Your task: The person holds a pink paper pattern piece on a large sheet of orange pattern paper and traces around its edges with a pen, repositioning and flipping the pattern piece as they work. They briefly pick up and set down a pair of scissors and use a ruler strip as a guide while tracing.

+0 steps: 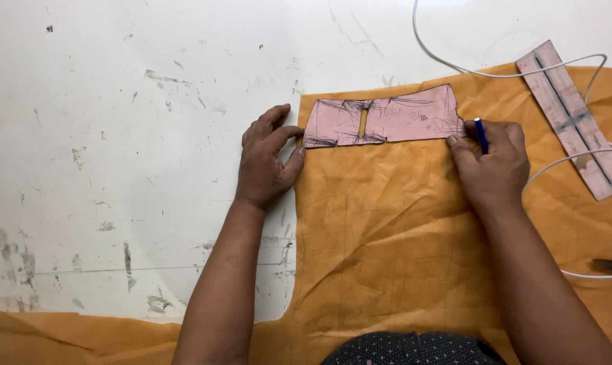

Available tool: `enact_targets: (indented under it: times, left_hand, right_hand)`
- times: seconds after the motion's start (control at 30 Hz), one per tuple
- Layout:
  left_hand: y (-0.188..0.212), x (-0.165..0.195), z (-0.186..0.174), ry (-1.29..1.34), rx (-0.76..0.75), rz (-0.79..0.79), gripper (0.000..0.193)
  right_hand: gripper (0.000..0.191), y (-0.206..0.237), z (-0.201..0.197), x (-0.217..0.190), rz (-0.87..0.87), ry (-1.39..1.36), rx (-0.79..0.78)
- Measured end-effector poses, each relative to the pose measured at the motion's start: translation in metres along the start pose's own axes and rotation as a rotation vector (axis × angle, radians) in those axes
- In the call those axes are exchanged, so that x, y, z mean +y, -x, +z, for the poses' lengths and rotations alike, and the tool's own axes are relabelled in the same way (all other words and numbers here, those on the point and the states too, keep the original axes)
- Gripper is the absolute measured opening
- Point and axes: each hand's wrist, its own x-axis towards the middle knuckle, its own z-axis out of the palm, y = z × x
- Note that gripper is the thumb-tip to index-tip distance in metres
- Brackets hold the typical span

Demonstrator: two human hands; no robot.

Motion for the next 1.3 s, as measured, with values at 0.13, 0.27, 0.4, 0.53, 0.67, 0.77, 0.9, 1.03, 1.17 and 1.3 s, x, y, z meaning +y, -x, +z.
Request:
enact_targets:
  times: [0.13, 0.27, 0.4, 0.53, 0.67, 0.77, 0.9, 1.03, 1.17, 1.3]
  left_hand:
    - [0.0, 0.0007, 0.0006, 0.015, 0.003, -0.013, 0.021]
    - [0.0004, 0.0002, 0.0011, 0.015, 0.012, -0.005, 0.021]
    - [0.0003, 0.0004, 0.0029, 0.003, 0.02, -0.017, 0.018]
    - [0.0006, 0.002, 0.0015, 0.013, 0.025, -0.016, 0.017]
    - [0.0004, 0.0038, 0.0008, 0.027, 0.007, -0.026, 0.021]
    - [-0.0001, 0.0031, 0.0003, 0.026, 0.012, -0.016, 0.022]
    - [0.0004, 0.0018, 0.0014, 0.019, 0.015, -0.021, 0.022]
    - [0.001, 0.0006, 0.0036, 0.007, 0.02, -0.013, 0.021]
    - [0.0009, -0.001, 0.0049, -0.014, 0.029, -0.024, 0.017]
    - [0.0005, 0.0005, 0.0063, -0.004, 0.033, -0.036, 0.016]
  right_hand:
    - [0.028, -0.0005, 0.0003, -0.0029, 0.008, -0.003, 0.005]
    - [0.028, -0.0001, -0.0015, -0.0044, 0.015, -0.033, 0.006]
    - [0.028, -0.0003, -0.0019, -0.005, 0.012, -0.024, 0.005]
    - [0.027, -0.0006, -0.0015, -0.0053, 0.012, -0.033, 0.007]
    - [0.026, -0.0008, -0.0022, -0.0051, 0.008, -0.005, 0.001]
    - [0.027, -0.0006, -0.0014, -0.0055, 0.02, -0.014, -0.003]
    - [0.027, -0.0007, -0.0012, -0.0052, -0.006, 0.002, 0.001]
    - [0.026, -0.0006, -0.0008, -0.0054, 0.012, 0.017, -0.002]
    - [0.025, -0.0015, 0.0, -0.0057, 0.011, -0.003, 0.003]
    - [0.025, -0.0021, -0.0001, -0.0042, -0.007, 0.005, 0.008]
